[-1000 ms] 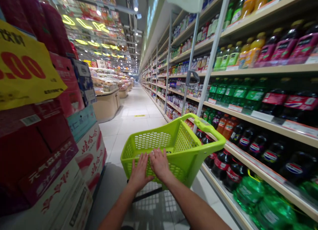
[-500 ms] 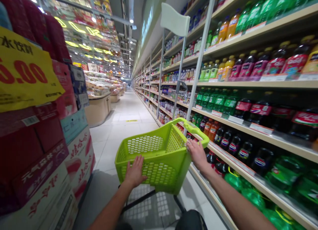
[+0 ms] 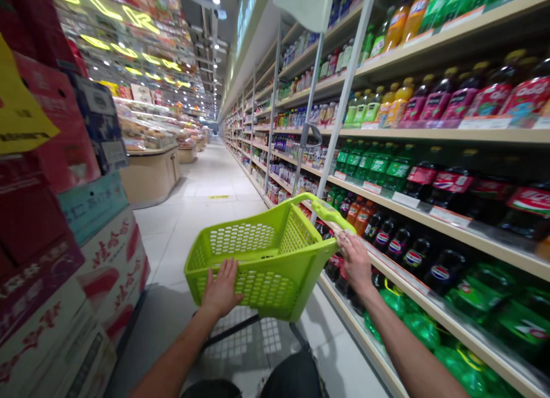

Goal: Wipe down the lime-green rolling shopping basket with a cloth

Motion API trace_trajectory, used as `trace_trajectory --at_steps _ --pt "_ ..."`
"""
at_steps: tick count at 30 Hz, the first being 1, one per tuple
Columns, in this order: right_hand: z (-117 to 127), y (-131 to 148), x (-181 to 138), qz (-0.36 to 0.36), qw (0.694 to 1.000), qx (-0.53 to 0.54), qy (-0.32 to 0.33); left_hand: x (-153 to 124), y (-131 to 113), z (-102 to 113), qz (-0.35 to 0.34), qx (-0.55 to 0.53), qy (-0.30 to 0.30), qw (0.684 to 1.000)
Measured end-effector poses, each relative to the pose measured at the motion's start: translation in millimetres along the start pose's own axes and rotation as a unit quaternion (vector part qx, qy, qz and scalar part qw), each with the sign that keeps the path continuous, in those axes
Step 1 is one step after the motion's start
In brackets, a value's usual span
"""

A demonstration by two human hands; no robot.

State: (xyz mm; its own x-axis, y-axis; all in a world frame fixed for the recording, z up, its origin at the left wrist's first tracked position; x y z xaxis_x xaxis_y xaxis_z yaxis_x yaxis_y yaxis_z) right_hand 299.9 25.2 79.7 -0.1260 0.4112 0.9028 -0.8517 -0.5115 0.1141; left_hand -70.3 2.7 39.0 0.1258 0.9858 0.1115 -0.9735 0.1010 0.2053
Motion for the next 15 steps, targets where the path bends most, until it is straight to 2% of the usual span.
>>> trace_trajectory --at_steps 2,5,7,9,12,14,15 --pt "-14 9 -29 -0.005 1.000 0.013 0.013 4 0 -5 0.001 -0.002 -0.013 1.000" --pt "-41 32 -75 0.025 0.992 0.053 0.113 8 -1 -8 0.002 -0.006 -0.022 1.000" --pt "-46 40 -86 0.040 0.984 0.079 0.157 9 -2 -7 0.001 -0.011 -0.019 1.000" --pt "-41 40 -73 0.021 0.988 0.088 0.126 9 -3 -5 -0.003 -0.020 -0.014 1.000" --pt "-35 36 -33 -0.024 0.996 0.084 0.016 9 -7 -4 -0.001 -0.033 -0.013 0.999" --pt "-46 42 -22 -0.018 0.996 0.084 0.002 8 -10 -4 0.002 -0.038 -0.017 0.999" --pt "-55 48 -25 -0.006 0.996 0.088 0.026 8 -10 -5 0.001 -0.040 -0.020 0.999"
Point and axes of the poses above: each hand's wrist, its own x-axis towards the middle knuckle, its own z-axis out of the back of the hand, y = z × x, the point moved 1 cm from there along x, towards the middle knuckle, and after that the axes turned 15 degrees about x, right-handed, at the moved point
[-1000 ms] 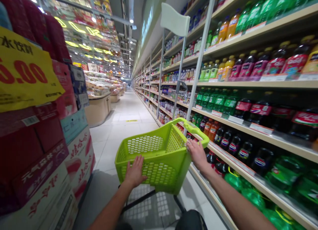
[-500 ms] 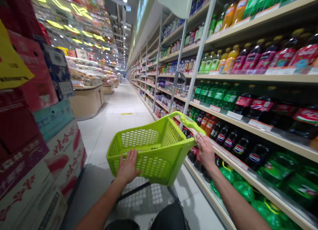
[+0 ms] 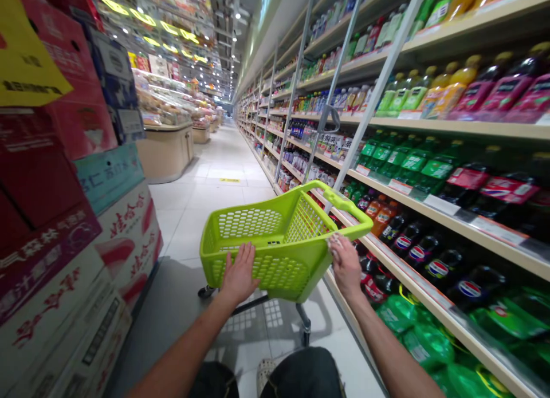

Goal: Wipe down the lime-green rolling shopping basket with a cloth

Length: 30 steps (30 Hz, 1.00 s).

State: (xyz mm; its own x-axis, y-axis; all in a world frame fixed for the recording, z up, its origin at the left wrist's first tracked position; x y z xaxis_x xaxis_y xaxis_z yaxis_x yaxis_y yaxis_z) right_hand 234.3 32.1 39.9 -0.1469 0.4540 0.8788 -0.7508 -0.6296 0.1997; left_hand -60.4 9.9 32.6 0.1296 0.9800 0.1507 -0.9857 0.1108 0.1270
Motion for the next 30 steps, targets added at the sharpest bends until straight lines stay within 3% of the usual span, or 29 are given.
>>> trace_trajectory --at_steps 3,5,7,10,12,18,20,24,26,30 --pt "-36 19 -31 0.039 0.988 0.034 0.144 -2 2 -4 -0.016 -0.004 -0.005 1.000" --pt "-48 28 -45 0.042 0.980 0.056 0.186 -3 5 -6 -0.030 -0.010 -0.009 0.999" --pt "-47 30 -39 0.024 0.989 0.055 0.136 -5 9 -8 -0.039 -0.018 -0.013 0.999" --pt "-39 20 -11 -0.019 0.999 0.026 0.006 -6 14 -9 -0.029 -0.031 -0.017 0.999" --pt "-43 13 -5 -0.032 0.999 0.009 -0.023 -7 16 -8 -0.017 -0.036 -0.015 0.999" --pt "-70 23 -55 0.015 0.992 0.050 0.117 -10 18 -3 -0.014 -0.036 0.006 0.999" --pt "-66 31 -47 0.020 0.992 0.064 0.104 -10 17 -2 -0.016 -0.037 0.007 0.999" --pt "-62 44 -8 0.021 0.997 0.076 0.009 -11 16 -4 -0.027 -0.040 -0.002 0.999" --pt "-73 51 -10 0.043 0.994 0.092 0.030 -13 20 -6 -0.026 -0.036 -0.011 0.999" --pt "-96 67 -52 0.081 0.980 0.127 0.133 -23 39 -11 0.057 -0.015 -0.017 0.998"
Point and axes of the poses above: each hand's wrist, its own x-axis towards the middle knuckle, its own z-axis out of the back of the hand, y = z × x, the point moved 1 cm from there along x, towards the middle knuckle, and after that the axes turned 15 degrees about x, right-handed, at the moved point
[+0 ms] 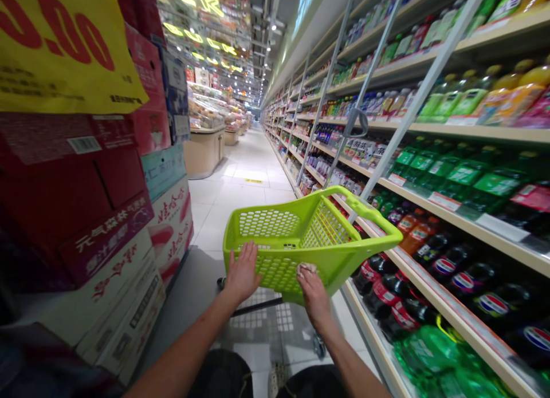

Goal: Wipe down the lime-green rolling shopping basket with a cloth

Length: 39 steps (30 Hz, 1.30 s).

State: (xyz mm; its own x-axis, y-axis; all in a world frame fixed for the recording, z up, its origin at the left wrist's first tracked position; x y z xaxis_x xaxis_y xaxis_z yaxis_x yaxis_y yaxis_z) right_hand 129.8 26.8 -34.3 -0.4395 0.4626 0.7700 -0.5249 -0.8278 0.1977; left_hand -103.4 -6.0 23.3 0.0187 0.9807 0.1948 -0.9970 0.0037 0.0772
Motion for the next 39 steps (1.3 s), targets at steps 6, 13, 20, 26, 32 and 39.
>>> trace_trajectory --at_steps 6,13,20,26,32,39 --pt "-2 22 35 -0.009 0.999 0.021 -0.045 -9 19 -2 -0.016 -0.021 0.010 1.000" --pt "-43 37 16 0.065 0.996 0.038 0.043 -13 52 -7 0.070 -0.037 0.039 0.996" --pt "-75 82 83 0.077 0.993 0.085 0.025 -11 75 -5 0.076 -0.197 0.033 0.977" --pt "-126 93 57 0.145 0.978 0.068 0.133 -14 78 -7 0.076 -0.236 0.023 0.969" --pt "-81 72 58 0.137 0.988 0.058 0.050 -14 74 -10 0.090 -0.206 0.033 0.974" --pt "-52 40 29 0.123 0.990 0.013 0.071 -14 42 -4 0.048 -0.053 0.016 0.997"
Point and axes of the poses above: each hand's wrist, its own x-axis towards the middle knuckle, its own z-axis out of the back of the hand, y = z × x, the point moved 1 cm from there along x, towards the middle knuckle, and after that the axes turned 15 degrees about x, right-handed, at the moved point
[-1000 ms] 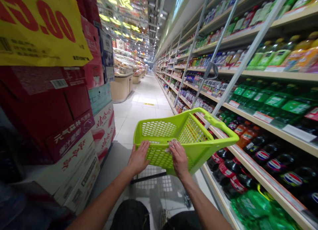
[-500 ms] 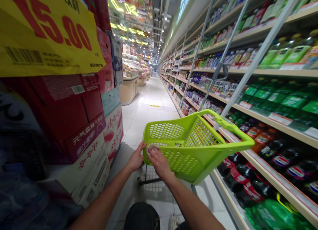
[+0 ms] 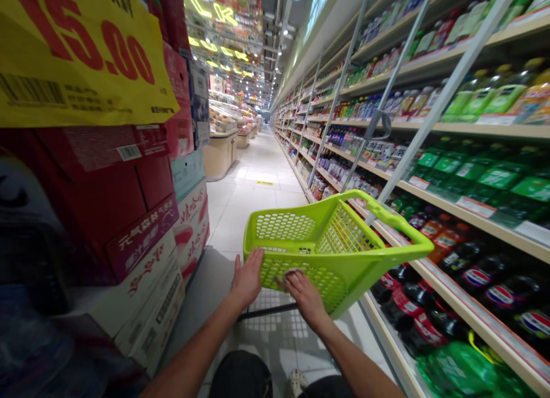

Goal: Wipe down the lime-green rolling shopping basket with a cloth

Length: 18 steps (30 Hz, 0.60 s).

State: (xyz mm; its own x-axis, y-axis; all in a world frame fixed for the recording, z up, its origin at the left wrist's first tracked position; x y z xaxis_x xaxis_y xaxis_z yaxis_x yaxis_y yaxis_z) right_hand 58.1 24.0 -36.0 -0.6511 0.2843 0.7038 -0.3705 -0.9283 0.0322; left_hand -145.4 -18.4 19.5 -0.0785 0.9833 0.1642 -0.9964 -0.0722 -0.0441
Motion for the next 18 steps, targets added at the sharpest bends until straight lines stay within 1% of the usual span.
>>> trace_trajectory --at_steps 2,3,6,8,10,12,14,16,18 --pt "6 -1 -15 -0.003 1.000 -0.010 0.005 -1 -6 0 -0.003 0.014 -0.004 1.000" --pt "13 -2 -17 -0.013 1.000 -0.016 -0.004 0 -9 1 -0.002 0.020 -0.007 1.000" --pt "41 -13 -4 -0.057 0.996 -0.038 -0.062 5 -22 3 -0.019 0.032 -0.014 0.999" --pt "52 -21 2 -0.074 0.991 -0.053 -0.093 9 -34 4 -0.041 0.038 -0.006 0.998" --pt "51 -25 -6 -0.059 0.993 -0.054 -0.089 12 -46 6 -0.047 0.046 0.007 0.998" --pt "42 -24 -24 -0.025 0.997 -0.047 -0.059 13 -53 7 -0.039 0.057 0.009 0.998" --pt "38 -22 -42 -0.015 0.998 -0.043 -0.033 13 -55 8 -0.037 0.064 0.002 0.997" --pt "45 -23 -46 -0.039 0.998 -0.045 -0.037 12 -56 9 -0.039 0.067 -0.003 0.997" --pt "61 -29 -36 -0.070 0.994 -0.048 -0.071 13 -61 10 -0.038 0.068 -0.009 0.997"
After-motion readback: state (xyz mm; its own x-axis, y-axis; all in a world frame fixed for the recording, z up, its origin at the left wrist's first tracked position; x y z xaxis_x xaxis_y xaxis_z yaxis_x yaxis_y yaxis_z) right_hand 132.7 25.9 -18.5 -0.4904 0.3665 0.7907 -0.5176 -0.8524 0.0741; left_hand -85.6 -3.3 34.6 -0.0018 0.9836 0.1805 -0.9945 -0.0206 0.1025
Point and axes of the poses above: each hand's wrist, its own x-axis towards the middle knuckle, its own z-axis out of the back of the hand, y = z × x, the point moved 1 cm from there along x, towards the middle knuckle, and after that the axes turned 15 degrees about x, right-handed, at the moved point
